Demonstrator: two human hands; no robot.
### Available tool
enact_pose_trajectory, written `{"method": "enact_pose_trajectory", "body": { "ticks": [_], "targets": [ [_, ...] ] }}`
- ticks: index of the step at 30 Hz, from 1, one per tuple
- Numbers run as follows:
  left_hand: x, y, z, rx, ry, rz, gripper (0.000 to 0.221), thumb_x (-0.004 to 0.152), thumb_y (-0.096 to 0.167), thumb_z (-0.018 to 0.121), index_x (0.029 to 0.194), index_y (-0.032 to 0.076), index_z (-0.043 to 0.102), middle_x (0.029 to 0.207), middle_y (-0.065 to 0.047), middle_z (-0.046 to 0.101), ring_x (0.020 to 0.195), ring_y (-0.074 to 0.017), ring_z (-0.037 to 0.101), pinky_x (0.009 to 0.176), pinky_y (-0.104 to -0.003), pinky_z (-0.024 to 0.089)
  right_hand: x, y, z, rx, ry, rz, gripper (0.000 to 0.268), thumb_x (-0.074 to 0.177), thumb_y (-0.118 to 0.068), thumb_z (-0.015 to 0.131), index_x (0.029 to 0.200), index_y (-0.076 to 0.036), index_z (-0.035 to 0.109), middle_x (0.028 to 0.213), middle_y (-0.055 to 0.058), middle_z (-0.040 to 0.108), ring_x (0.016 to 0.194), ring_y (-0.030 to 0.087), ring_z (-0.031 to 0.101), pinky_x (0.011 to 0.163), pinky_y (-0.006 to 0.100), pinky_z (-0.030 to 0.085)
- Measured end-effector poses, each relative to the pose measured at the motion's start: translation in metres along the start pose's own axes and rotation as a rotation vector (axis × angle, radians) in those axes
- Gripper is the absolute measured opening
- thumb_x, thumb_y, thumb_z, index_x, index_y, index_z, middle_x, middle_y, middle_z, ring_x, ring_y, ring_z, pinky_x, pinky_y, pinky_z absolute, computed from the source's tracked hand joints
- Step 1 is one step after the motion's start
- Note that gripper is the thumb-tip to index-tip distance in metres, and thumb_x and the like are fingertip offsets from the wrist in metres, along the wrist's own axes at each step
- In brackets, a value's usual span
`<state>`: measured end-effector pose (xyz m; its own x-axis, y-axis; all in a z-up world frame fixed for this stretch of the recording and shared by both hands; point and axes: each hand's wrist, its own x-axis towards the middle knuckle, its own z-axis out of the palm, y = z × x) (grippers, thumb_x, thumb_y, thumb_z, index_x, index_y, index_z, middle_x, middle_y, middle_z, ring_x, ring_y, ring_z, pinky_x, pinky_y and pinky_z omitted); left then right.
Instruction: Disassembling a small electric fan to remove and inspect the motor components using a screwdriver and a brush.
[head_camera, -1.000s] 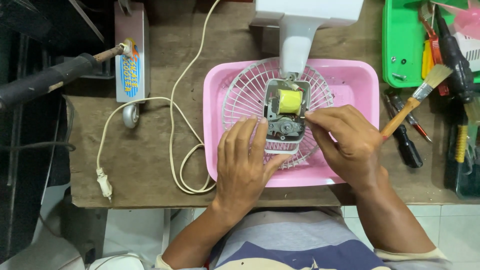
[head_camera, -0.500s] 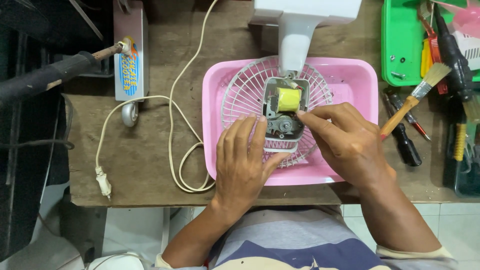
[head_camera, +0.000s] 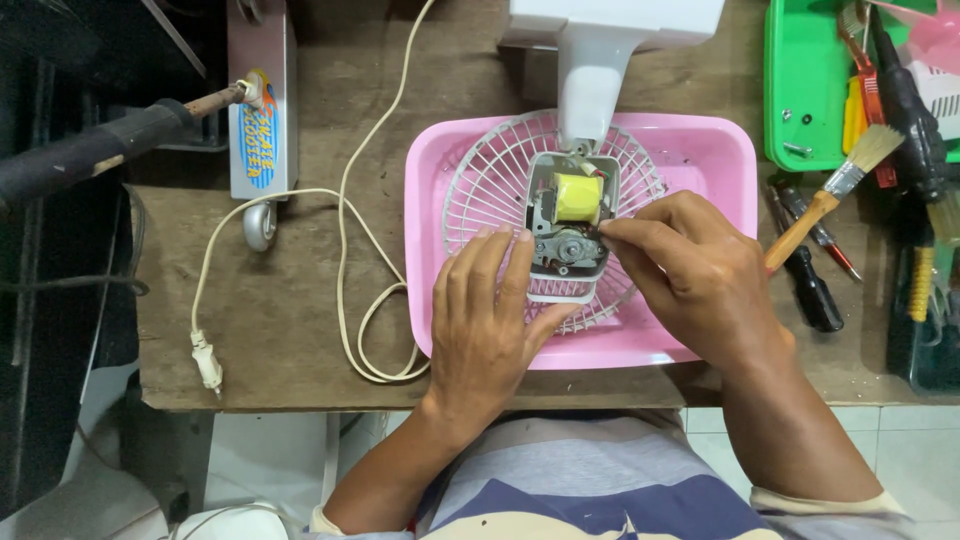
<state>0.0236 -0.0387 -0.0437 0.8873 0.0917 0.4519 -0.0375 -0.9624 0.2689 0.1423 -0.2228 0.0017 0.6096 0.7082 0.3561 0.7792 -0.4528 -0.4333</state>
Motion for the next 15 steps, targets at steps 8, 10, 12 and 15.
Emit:
{"method": "enact_pose_trajectory", "body": {
  "ticks": [8, 10, 12, 15],
  "targets": [
    [0.002, 0.0, -0.002, -0.017, -0.006, 0.011, 0.074, 0.095, 0.062, 0.071, 0.138, 0.004, 0.054, 0.135, -0.014, 0.059, 0.126, -0.0316, 0.059, 0.109, -0.046, 0.051, 0.007, -0.002, -0.005, 0.056, -0.047, 0.035, 0.008, 0.102, -0.004, 0.071, 0.11, -0.001, 0.07, 0.094, 0.012, 0.063, 0.084, 0.025, 0.063, 0.074, 0.037, 0.051],
    [0.001, 0.0, -0.001, -0.036, -0.008, 0.017, 0.074, 0.096, 0.061, 0.07, 0.139, 0.004, 0.053, 0.136, -0.015, 0.058, 0.128, -0.032, 0.058, 0.11, -0.047, 0.051, 0.009, -0.003, -0.004, 0.036, -0.044, 0.056, 0.005, 0.102, -0.006, 0.071, 0.106, -0.003, 0.069, 0.091, 0.011, 0.062, 0.081, 0.025, 0.062, 0.072, 0.037, 0.049],
    [0.0, 0.0, 0.001, -0.055, -0.008, 0.025, 0.073, 0.097, 0.06, 0.068, 0.14, 0.003, 0.051, 0.137, -0.015, 0.058, 0.129, -0.0324, 0.057, 0.11, -0.047, 0.051, 0.01, -0.003, -0.003, 0.015, -0.038, 0.078, 0.004, 0.102, -0.008, 0.071, 0.102, -0.005, 0.069, 0.088, 0.009, 0.061, 0.078, 0.024, 0.061, 0.069, 0.037, 0.047],
    [0.0, 0.001, 0.001, -0.068, -0.02, 0.017, 0.075, 0.097, 0.058, 0.07, 0.142, 0.003, 0.05, 0.138, -0.017, 0.057, 0.131, -0.0327, 0.057, 0.111, -0.048, 0.05, 0.009, 0.004, -0.007, 0.028, -0.034, 0.085, 0.007, 0.103, -0.011, 0.07, 0.101, -0.005, 0.067, 0.087, 0.009, 0.06, 0.076, 0.024, 0.059, 0.068, 0.037, 0.046]
  ]
}}
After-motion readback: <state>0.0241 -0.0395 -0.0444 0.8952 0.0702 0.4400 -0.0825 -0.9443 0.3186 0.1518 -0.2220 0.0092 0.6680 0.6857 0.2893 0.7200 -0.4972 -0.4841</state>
